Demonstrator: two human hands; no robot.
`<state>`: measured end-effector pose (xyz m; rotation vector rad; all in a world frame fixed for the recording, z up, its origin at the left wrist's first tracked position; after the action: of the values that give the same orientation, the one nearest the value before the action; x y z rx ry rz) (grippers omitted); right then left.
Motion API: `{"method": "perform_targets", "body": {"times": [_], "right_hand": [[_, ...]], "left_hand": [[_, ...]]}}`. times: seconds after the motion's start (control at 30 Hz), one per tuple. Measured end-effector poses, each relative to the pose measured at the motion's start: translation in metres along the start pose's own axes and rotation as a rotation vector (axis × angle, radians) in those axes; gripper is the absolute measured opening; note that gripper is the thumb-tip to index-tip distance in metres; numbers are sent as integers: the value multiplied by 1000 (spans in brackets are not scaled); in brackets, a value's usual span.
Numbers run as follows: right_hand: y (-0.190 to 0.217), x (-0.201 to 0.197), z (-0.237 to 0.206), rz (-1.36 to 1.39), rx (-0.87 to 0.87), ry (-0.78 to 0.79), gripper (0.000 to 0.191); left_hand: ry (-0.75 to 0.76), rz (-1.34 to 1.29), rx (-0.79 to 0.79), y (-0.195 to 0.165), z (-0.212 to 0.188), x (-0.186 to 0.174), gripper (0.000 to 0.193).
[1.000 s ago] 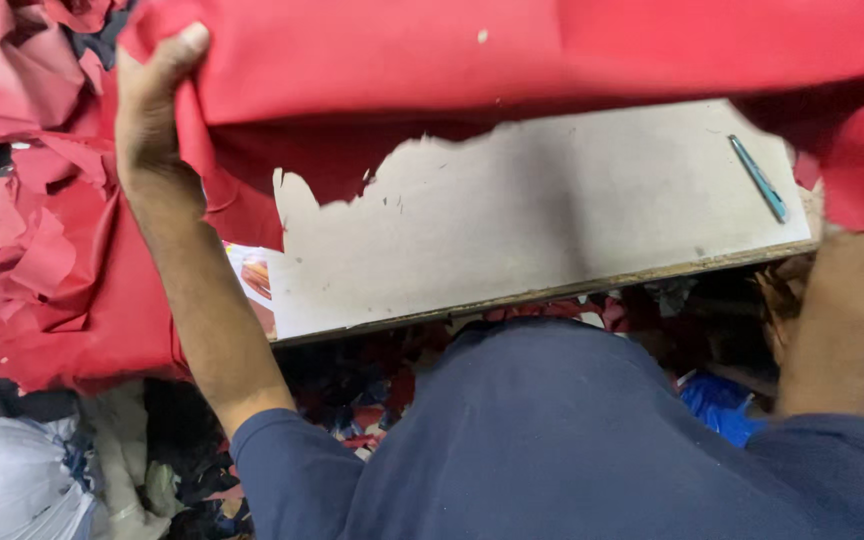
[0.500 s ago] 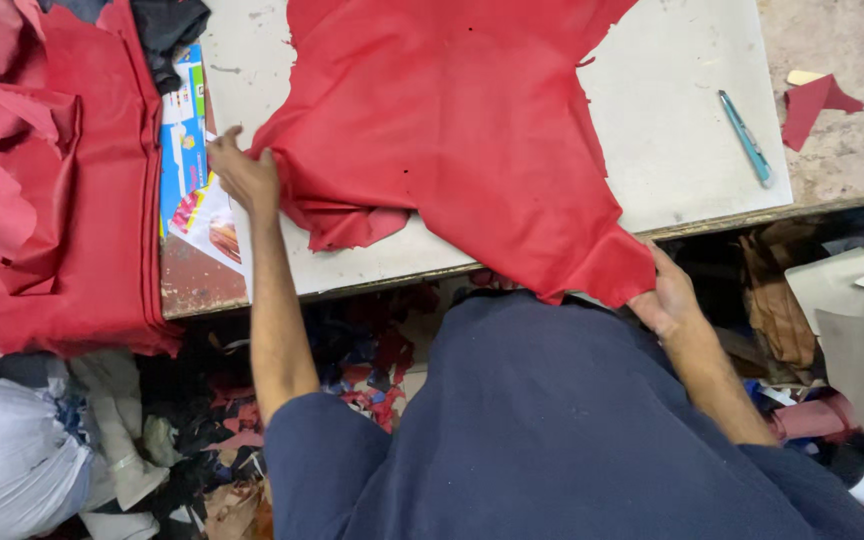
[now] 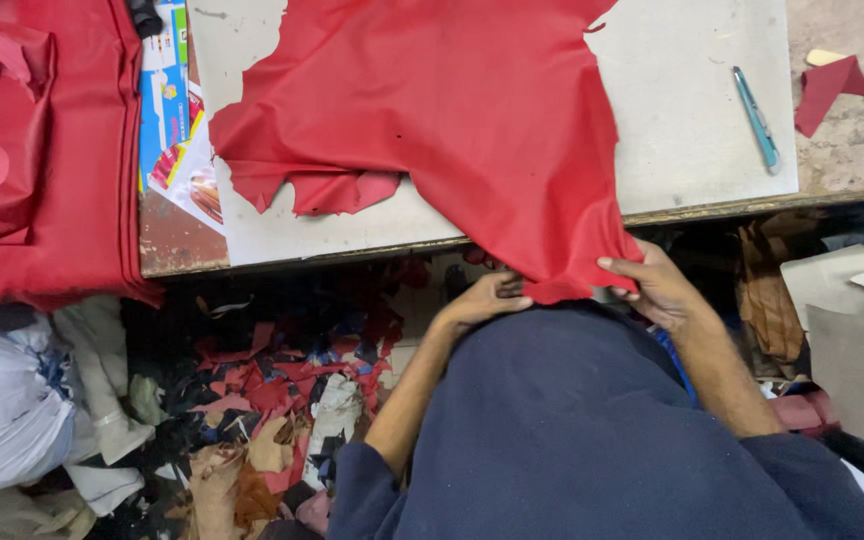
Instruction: The person lays a red fabric sheet on a worktable, places a cardboard pattern on top, and traces its outline with chalk. They then use a utility knife to cut the fabric along the traced lines, remove the pattern, and fold the cut piece.
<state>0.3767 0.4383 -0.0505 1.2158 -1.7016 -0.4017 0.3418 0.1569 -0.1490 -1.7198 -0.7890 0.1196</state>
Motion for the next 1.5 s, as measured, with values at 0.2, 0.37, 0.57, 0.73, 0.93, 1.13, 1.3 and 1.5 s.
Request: {"method": "perform_targets", "body": {"times": [0.2,0.37,0.57,0.73,0.93,1.13,1.3,1.5], "right_hand": [[26,-7,-19,107,-38,-49,43],[24,-22,-20,-25,-127,-116,44],[-19,-57,-4,-146,-63,-250,40],[-44,-82,2,-325,-44,-330,21],[-48,-96,-1,-365,-34,-312,13],[-45,-103,4,-409,-22,-294,20],[-37,-107,3,-482,-22,-279,33],[7,-66,-7,-841,-175,-164,42]], "left_hand": [[-116,-1236,512,3,54,16,68],[-801,-850,617,-51,3,-19,60],[-1072,-243,301,-55,-49,-6,27],[-1060,-259,353,-27,-51,-3,15],[-1082,-252,299,-15,-54,4,15],[-1100,-181,334,-39,-51,6,22],[-1177,121,296,-65,-50,2,31],[-1181,293,342,-80,-41,-27,44]]}}
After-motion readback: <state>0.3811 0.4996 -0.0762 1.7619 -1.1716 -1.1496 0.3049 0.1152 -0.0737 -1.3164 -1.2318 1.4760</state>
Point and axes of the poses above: each hand's wrist, its own z-axis towards the middle knuckle, its own x-axis out of the palm, y = z × x, the point moved 2 cm from there along z, towards the middle knuckle, and after that the axes turned 7 degrees about y, right-handed, at the moved point
